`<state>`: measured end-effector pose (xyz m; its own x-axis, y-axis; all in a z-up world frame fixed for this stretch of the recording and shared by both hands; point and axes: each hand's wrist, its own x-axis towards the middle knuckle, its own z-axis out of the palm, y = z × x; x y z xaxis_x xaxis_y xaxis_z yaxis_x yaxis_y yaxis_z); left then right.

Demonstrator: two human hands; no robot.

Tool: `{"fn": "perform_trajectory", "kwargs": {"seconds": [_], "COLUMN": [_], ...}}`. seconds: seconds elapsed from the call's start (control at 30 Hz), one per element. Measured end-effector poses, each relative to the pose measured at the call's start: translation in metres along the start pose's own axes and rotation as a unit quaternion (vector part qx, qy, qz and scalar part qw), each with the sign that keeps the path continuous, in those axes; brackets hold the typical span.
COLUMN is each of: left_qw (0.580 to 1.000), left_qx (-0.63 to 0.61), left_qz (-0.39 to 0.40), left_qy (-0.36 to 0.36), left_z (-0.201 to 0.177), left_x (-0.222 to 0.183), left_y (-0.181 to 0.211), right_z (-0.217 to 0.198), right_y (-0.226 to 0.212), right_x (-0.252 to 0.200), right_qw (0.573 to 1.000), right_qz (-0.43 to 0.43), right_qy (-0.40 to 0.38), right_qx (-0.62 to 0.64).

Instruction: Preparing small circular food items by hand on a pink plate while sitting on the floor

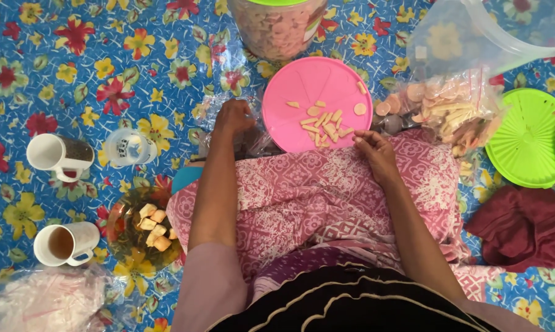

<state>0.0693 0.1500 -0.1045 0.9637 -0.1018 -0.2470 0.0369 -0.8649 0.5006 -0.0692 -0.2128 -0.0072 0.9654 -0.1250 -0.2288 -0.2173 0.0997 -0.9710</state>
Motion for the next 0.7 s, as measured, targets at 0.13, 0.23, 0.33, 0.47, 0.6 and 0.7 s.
{"fn": "perform_trajectory", "kwargs": {"seconds": [0.13,0.23,0.33,0.47,0.6,0.7], "left_qw": [0.999,0.994,0.987,0.983,0.98,0.997], "left_qx": [0.006,0.084,0.137,0.156,0.18,0.06], "left_qz": [0.036,0.056,0.069,0.097,0.084,-0.008], "left_qy": [0.014,0.032,0.037,0.02,0.03,0.05], "left_z": [-0.02,-0.006,-0.006,-0.011,-0.01,-0.02], "left_x": [-0.025,-0.02,-0.018,-0.023,-0.024,-0.018], "left_y": [0.031,0.023,0.026,0.041,0.044,0.037], "right_z": [0.004,0.005,0.005,0.003,0.005,0.004], "right_y": [-0.009,-0.009,-0.008,-0.007,-0.008,-0.005], "right_x": [-0.005,-0.008,-0.009,-0.01,-0.013,-0.013], "right_qw": [1.0,1.0,1.0,0.999,0.999,0.999], "right_qz": [-0.006,-0.003,-0.009,-0.016,-0.017,-0.016], "right_qy": [-0.005,0.007,0.009,0.013,0.018,0.024], "right_qx": [-0.015,-0.018,-0.023,-0.038,-0.039,-0.037]}}
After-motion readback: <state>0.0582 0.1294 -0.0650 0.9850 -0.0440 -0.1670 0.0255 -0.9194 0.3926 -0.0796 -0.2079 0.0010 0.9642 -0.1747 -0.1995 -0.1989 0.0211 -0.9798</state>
